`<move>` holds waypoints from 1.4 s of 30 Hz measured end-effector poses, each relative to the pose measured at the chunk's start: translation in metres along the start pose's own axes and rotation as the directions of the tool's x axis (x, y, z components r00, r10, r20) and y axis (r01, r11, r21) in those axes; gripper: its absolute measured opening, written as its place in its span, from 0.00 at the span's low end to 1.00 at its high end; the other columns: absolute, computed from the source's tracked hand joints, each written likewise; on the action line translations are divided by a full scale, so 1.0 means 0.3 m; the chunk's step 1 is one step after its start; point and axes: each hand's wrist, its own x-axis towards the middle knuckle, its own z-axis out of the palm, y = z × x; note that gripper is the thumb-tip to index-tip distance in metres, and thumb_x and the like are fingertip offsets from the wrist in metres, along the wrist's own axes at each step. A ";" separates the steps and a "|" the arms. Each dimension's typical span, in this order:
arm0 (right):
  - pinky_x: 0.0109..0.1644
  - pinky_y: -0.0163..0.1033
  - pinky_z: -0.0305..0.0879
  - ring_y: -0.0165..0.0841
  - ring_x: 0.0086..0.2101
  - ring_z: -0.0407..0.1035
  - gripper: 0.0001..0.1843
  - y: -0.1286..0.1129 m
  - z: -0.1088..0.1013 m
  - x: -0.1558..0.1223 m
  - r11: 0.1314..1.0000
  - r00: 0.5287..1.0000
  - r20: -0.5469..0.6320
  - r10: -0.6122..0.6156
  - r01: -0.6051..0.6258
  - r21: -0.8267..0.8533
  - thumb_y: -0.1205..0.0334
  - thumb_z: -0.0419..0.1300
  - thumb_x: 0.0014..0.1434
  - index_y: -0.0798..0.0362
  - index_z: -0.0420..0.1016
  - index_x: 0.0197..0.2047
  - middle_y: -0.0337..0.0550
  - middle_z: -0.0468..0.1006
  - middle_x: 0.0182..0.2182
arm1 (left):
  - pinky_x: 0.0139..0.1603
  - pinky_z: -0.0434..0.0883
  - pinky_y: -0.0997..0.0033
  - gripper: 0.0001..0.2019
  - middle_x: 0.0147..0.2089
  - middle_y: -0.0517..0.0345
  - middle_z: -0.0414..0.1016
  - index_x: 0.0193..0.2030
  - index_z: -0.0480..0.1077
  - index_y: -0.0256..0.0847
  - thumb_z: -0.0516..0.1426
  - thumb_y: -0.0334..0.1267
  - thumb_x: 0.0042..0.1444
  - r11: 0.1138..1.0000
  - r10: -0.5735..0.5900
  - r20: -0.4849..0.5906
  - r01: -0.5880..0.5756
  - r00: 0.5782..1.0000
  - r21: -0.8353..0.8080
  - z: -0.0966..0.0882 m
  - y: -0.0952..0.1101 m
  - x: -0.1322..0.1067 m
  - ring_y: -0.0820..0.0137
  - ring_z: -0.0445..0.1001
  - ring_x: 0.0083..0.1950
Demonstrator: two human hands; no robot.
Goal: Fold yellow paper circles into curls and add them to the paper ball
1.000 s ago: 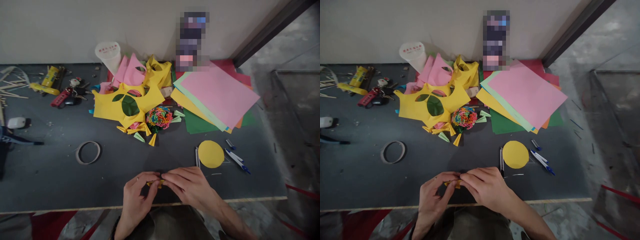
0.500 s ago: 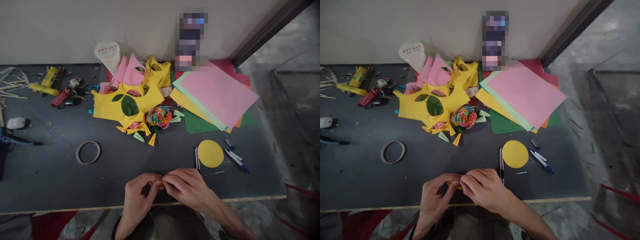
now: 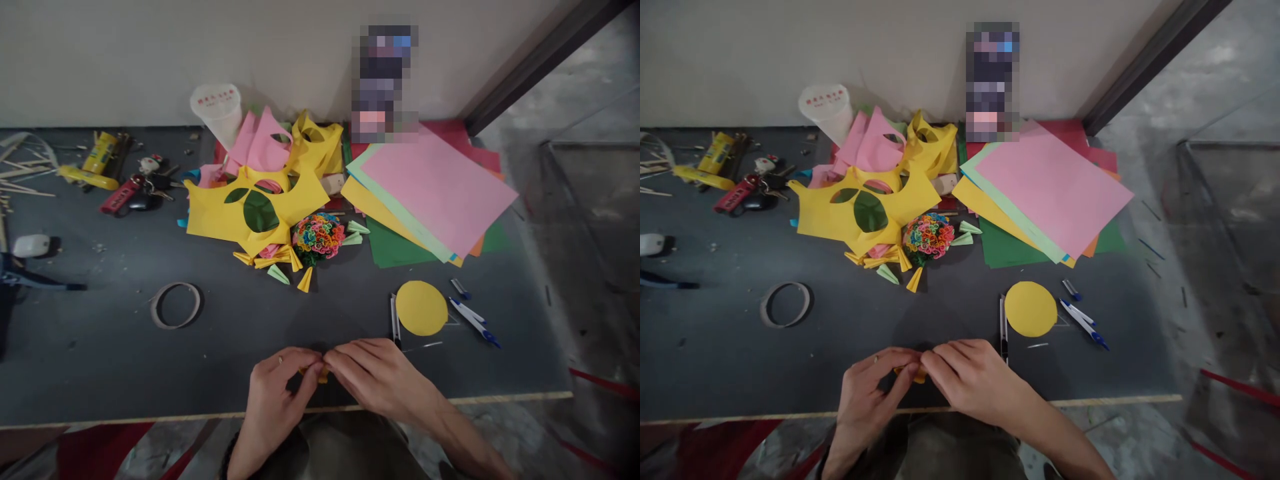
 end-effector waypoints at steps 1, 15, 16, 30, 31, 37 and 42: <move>0.38 0.42 0.64 0.34 0.34 0.78 0.09 0.000 -0.003 0.001 1.000 1.000 0.012 -0.015 0.016 -0.012 0.71 0.54 0.75 0.57 0.75 0.51 0.42 0.82 0.35 | 0.43 0.80 0.79 0.07 0.38 0.61 0.89 0.40 0.81 0.45 0.61 0.31 0.67 1.000 0.005 -0.003 -0.005 1.000 0.001 -0.001 0.002 0.002 0.73 0.87 0.38; 0.37 0.34 0.65 0.26 0.28 0.79 0.06 -0.011 0.016 0.019 0.924 0.961 -0.127 0.246 -0.193 0.330 0.66 0.62 0.73 0.49 0.76 0.40 0.31 0.84 0.29 | 0.45 0.84 0.76 0.09 0.41 0.61 0.91 0.42 0.81 0.49 0.62 0.29 0.64 0.999 0.039 -0.051 -0.039 0.998 0.017 0.007 0.002 -0.009 0.69 0.90 0.41; 0.37 0.34 0.65 0.26 0.28 0.79 0.07 -0.011 0.017 0.021 0.918 0.957 -0.127 0.260 -0.204 0.341 0.66 0.63 0.72 0.49 0.76 0.39 0.31 0.84 0.29 | 0.46 0.84 0.75 0.10 0.41 0.61 0.91 0.42 0.81 0.49 0.62 0.28 0.63 0.999 0.044 -0.046 -0.043 0.998 0.021 0.008 0.001 -0.008 0.69 0.90 0.41; 0.40 0.39 0.67 0.30 0.31 0.80 0.04 -0.019 0.008 0.013 0.988 0.979 -0.166 0.117 -0.099 0.115 0.69 0.61 0.74 0.52 0.77 0.47 0.36 0.86 0.34 | 0.45 0.85 0.70 0.10 0.41 0.62 0.91 0.41 0.82 0.50 0.62 0.29 0.62 0.999 -0.032 -0.053 0.032 0.998 -0.005 0.004 0.013 0.006 0.67 0.90 0.41; 0.40 0.39 0.67 0.29 0.31 0.80 0.04 -0.019 0.010 0.012 0.988 0.977 -0.179 0.115 -0.093 0.127 0.69 0.61 0.73 0.52 0.77 0.47 0.36 0.86 0.34 | 0.45 0.85 0.70 0.10 0.40 0.62 0.91 0.40 0.82 0.51 0.62 0.29 0.62 0.998 -0.055 -0.049 0.054 0.997 -0.020 0.004 0.015 0.005 0.66 0.90 0.41; 0.39 0.38 0.66 0.27 0.30 0.79 0.04 -0.026 0.014 0.019 0.977 0.957 -0.236 0.166 -0.126 0.174 0.69 0.63 0.71 0.50 0.77 0.44 0.33 0.85 0.32 | 0.43 0.86 0.67 0.10 0.39 0.64 0.92 0.39 0.83 0.52 0.63 0.30 0.62 0.986 -0.146 -0.049 0.141 0.988 -0.083 0.009 0.024 0.001 0.64 0.90 0.39; 0.37 0.37 0.68 0.27 0.30 0.80 0.05 -0.024 0.005 0.024 0.971 0.953 -0.247 0.174 -0.124 0.205 0.70 0.64 0.70 0.49 0.77 0.44 0.32 0.86 0.33 | 0.42 0.87 0.65 0.08 0.38 0.63 0.92 0.37 0.84 0.52 0.63 0.34 0.62 0.971 -0.219 -0.012 0.217 0.976 -0.098 0.006 0.023 0.007 0.62 0.90 0.38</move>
